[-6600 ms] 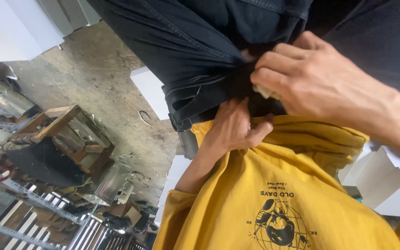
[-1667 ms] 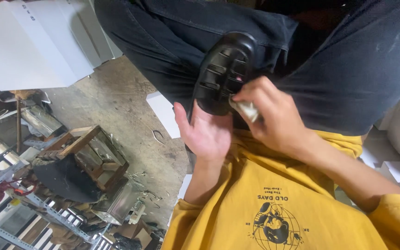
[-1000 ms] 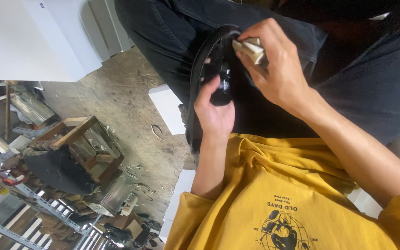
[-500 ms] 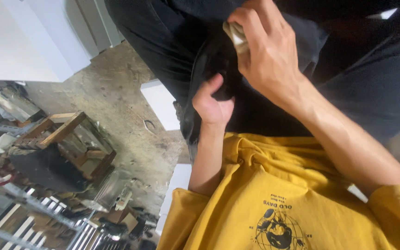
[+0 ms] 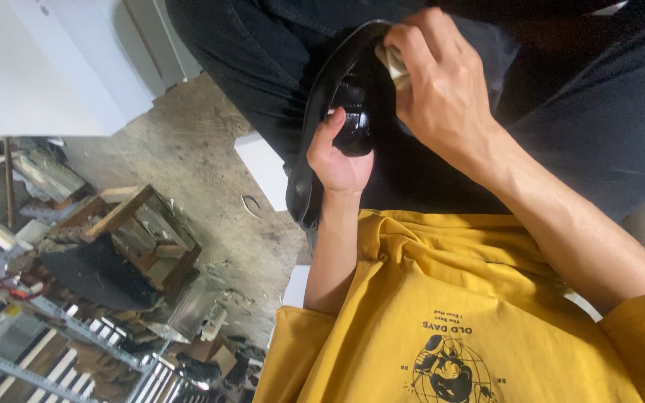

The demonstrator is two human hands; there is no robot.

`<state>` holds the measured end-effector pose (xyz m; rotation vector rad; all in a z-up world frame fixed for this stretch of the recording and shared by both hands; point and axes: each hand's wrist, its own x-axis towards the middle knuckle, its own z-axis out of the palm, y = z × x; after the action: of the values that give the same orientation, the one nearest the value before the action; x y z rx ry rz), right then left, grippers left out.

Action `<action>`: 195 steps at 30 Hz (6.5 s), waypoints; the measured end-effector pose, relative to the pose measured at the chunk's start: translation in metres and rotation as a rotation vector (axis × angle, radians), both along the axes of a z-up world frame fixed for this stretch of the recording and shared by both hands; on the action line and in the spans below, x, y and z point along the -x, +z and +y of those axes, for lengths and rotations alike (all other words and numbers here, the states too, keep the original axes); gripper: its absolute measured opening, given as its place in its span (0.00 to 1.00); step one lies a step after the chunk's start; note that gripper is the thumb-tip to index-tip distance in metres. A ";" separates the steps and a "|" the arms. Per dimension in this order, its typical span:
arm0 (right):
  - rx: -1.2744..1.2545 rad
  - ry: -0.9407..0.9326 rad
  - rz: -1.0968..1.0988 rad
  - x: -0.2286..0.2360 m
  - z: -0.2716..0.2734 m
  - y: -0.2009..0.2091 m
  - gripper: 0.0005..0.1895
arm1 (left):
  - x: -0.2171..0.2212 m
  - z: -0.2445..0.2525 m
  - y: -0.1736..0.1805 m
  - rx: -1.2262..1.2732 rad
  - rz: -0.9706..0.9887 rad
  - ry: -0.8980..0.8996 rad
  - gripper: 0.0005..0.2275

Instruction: The person cleans a pair of black leather shoes by hand using a cloth.

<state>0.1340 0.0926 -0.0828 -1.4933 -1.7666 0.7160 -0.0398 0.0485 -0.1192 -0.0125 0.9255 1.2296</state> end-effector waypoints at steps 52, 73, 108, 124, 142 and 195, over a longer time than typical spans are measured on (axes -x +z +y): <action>0.376 -0.167 0.768 -0.075 -0.067 0.072 0.11 | -0.031 -0.047 0.121 -0.160 -0.063 -0.149 0.20; 0.138 0.087 0.464 -0.039 -0.067 0.090 0.09 | -0.034 -0.082 0.100 -0.048 -0.105 -0.175 0.26; 0.032 0.393 0.096 -0.045 -0.081 0.014 0.09 | -0.012 -0.069 0.076 0.279 0.143 -0.267 0.20; -0.045 0.321 -0.082 -0.035 -0.081 0.019 0.09 | -0.019 -0.059 0.075 0.341 0.220 -0.304 0.16; 0.027 0.266 0.019 -0.041 -0.079 0.022 0.11 | -0.016 -0.063 0.072 0.436 0.235 -0.293 0.21; 0.109 -0.159 0.600 -0.094 -0.119 0.118 0.08 | -0.016 -0.066 0.119 0.145 -0.069 -0.192 0.30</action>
<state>0.2281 -0.0263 0.0350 -1.2893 -1.1591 1.0578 -0.0238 -0.0179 -0.0005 -0.0791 0.9317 0.9778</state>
